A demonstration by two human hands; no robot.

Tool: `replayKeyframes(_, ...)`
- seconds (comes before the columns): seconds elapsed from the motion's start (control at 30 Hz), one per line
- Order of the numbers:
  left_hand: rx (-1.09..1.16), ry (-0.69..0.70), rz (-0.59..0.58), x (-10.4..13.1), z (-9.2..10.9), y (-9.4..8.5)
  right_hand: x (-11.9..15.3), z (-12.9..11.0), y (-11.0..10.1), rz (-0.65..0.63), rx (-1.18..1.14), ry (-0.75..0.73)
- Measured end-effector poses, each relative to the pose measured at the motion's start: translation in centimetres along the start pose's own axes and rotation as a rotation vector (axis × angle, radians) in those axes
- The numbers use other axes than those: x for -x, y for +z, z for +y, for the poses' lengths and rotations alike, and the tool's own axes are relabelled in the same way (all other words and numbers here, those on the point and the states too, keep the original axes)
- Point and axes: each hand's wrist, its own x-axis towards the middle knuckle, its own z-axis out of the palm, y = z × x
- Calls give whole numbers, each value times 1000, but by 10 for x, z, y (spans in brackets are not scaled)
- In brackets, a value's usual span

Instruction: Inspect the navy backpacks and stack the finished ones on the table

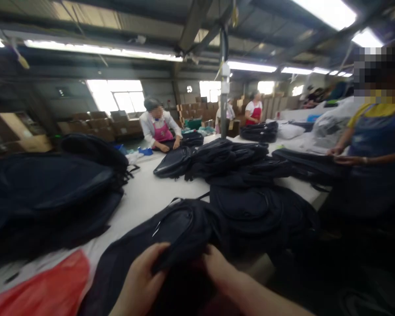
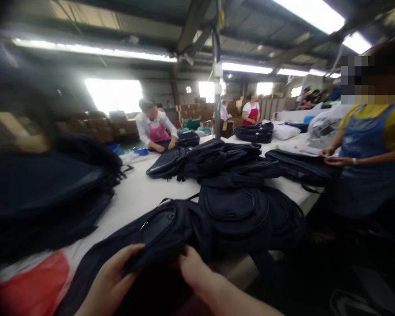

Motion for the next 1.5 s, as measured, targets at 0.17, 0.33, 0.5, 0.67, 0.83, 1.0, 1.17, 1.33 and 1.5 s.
replayKeyframes(0.17,239,-97,-17,-14,7,14,31,15,-18,7,455,-162)
replayKeyframes(0.33,381,-117,-66,-16,14,26,15,9,-49,175,649,-154)
replayKeyframes(0.5,387,-118,-78,-10,11,30,-5,-2,-45,322,1212,-188)
replayKeyframes(0.67,384,-110,-106,-9,9,34,-21,-1,-44,264,1427,-344)
replayKeyframes(0.83,423,-120,-172,-8,9,38,-24,2,-52,251,1443,-361)
replayKeyframes(1.0,563,-155,-232,-9,8,43,-24,1,-56,201,1466,-303)
replayKeyframes(1.17,788,-264,-282,-11,2,47,-28,2,-59,213,1447,-270)
replayKeyframes(1.33,705,-248,-326,-6,0,52,-33,4,-68,223,1376,-248)
replayKeyframes(1.5,424,-79,-388,-13,12,50,-31,4,-73,261,1353,-285)
